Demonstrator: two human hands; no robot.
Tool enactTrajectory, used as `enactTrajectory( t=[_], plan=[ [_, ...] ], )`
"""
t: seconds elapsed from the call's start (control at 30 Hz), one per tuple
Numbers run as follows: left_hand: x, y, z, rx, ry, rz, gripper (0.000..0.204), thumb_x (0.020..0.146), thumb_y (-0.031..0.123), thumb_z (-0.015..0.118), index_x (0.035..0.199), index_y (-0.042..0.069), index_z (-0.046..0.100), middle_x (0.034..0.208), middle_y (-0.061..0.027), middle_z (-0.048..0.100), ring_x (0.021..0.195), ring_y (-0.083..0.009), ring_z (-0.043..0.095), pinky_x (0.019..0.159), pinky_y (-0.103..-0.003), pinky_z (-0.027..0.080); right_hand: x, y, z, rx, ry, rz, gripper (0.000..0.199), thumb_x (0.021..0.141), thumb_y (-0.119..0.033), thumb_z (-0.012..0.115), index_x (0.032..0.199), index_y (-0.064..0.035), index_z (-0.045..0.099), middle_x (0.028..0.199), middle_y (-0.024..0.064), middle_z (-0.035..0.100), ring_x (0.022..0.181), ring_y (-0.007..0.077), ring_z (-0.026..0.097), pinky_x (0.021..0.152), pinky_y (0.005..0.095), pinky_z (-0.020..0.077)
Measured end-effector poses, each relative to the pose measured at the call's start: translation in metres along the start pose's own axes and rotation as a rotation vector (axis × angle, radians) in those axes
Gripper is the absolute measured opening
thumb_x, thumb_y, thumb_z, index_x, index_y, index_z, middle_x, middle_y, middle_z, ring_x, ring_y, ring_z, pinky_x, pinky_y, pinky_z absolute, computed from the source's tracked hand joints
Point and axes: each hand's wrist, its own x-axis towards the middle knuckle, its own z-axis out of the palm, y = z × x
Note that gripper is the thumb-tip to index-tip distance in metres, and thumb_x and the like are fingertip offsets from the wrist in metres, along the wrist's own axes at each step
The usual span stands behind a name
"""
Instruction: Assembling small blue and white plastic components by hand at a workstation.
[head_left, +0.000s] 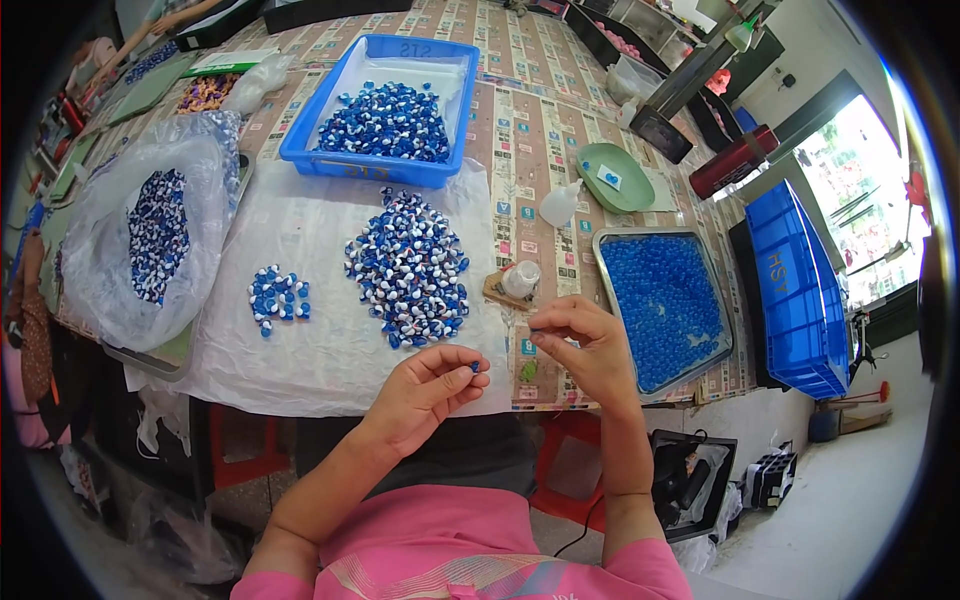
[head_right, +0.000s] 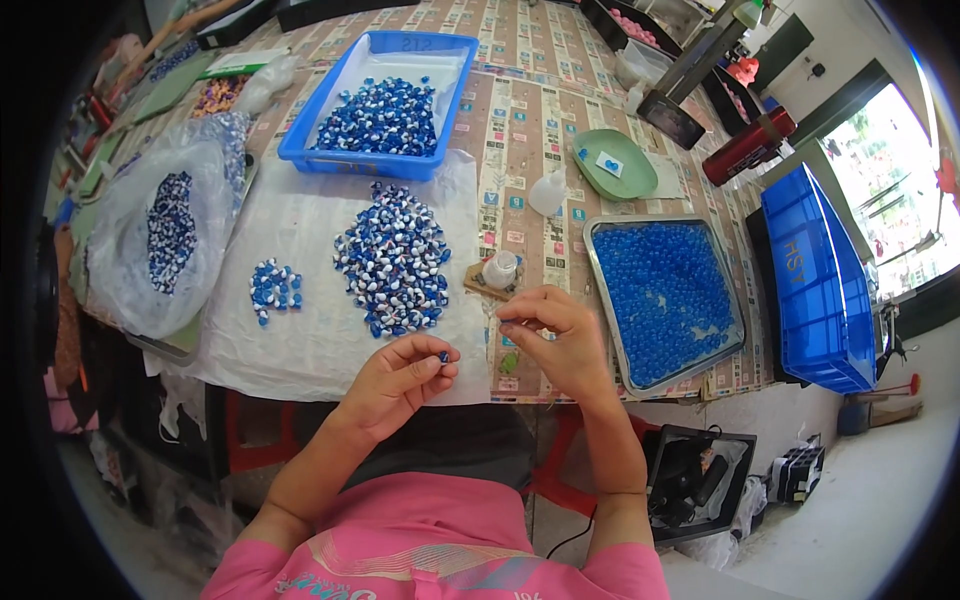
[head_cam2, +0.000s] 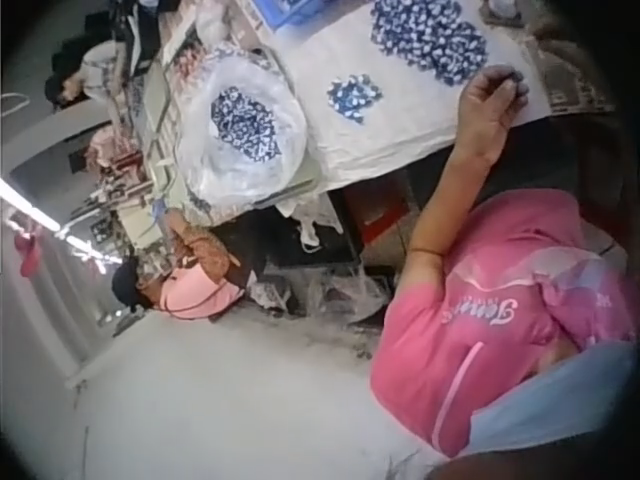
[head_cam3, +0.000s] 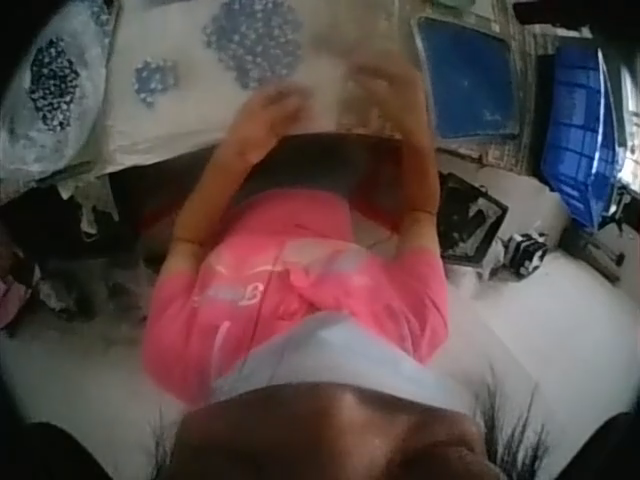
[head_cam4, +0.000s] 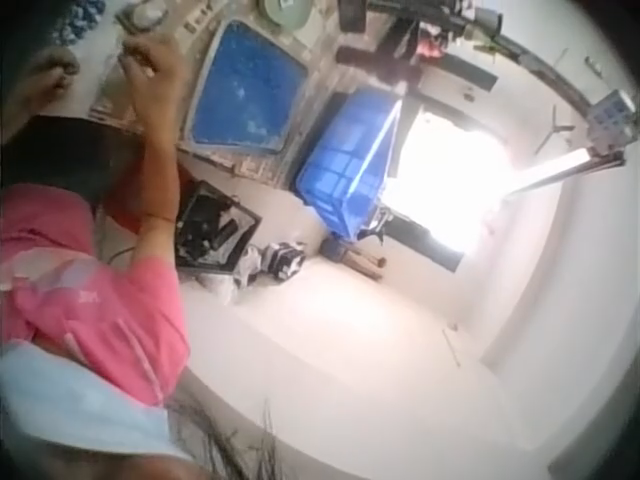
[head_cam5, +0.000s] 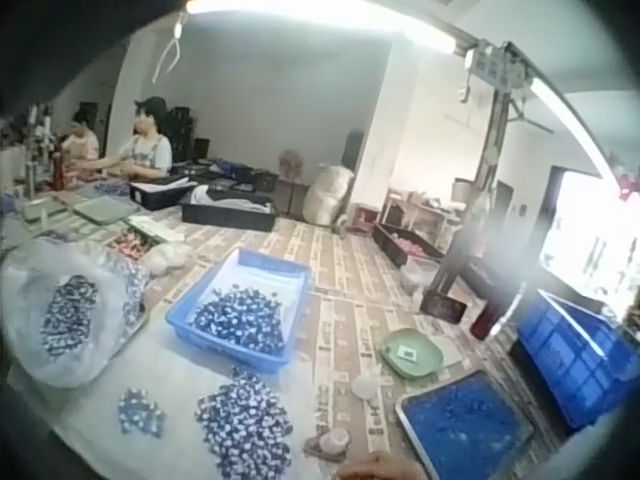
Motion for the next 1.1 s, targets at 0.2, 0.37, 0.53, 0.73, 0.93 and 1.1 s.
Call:
enactTrajectory(
  t=[0.2,0.37,0.53,0.73,0.93,1.1],
  plan=[
    [-0.001,0.004,0.0,-0.018,0.013,-0.027,0.021,0.096,0.004,0.058,0.116,0.002,0.06,0.111,-0.0093,0.065,0.099,-0.0157,0.066,0.087,-0.028,0.056,0.008,0.003,-0.002,0.032,0.066,0.08,0.02,0.079,0.006,0.073,0.098,0.0007,0.072,0.1,0.0054,0.064,0.089,0.0106,0.064,0.076,0.021,0.0513],
    [-0.003,0.003,-0.003,-0.006,-0.021,-0.013,0.022,0.096,0.005,0.058,0.118,0.002,0.06,0.112,-0.009,0.065,0.099,-0.0155,0.066,0.087,-0.028,0.056,0.023,0.008,-0.007,0.053,0.126,0.082,0.019,0.079,0.006,0.073,0.097,0.001,0.072,0.099,0.0039,0.064,0.086,0.0089,0.063,0.074,0.0203,0.0506],
    [-0.004,0.005,-0.002,-0.083,-0.006,0.018,0.017,0.097,0.006,0.058,0.113,0.002,0.062,0.11,-0.0071,0.066,0.101,-0.0163,0.066,0.089,-0.028,0.056,0.037,0.003,-0.007,-0.06,0.144,0.058,0.018,0.08,0.005,0.072,0.097,-0.0011,0.073,0.099,0.0036,0.064,0.086,0.009,0.063,0.072,0.0204,0.0508],
    [-0.005,0.006,-0.001,-0.091,-0.01,0.032,0.019,0.094,0.002,0.061,0.112,0.002,0.062,0.109,-0.0069,0.066,0.104,-0.018,0.066,0.091,-0.029,0.056,0.052,-0.007,0.005,-0.268,0.159,-0.031,0.02,0.077,0.002,0.072,0.096,-0.0037,0.074,0.089,0.0062,0.068,0.078,0.0124,0.066,0.069,0.0236,0.0512],
    [-0.007,0.008,0.001,-0.025,0.017,-0.006,0.024,0.092,-0.001,0.062,0.116,0.002,0.063,0.111,-0.0082,0.066,0.106,-0.0194,0.066,0.092,-0.028,0.055,0.061,-0.002,0.009,-0.474,0.159,-0.128,0.017,0.076,-0.001,0.073,0.092,-0.0055,0.073,0.084,0.0071,0.069,0.075,0.0169,0.066,0.064,0.0283,0.0494],
    [-0.007,0.007,-0.004,-0.049,0.007,0.006,0.025,0.093,0.002,0.062,0.117,0.001,0.063,0.113,-0.0091,0.065,0.108,-0.021,0.065,0.092,-0.029,0.055,0.061,-0.003,0.01,-0.515,0.16,-0.18,0.015,0.076,-0.001,0.073,0.09,-0.0059,0.073,0.084,0.0067,0.069,0.074,0.0169,0.066,0.065,0.0288,0.0489]
  ],
)
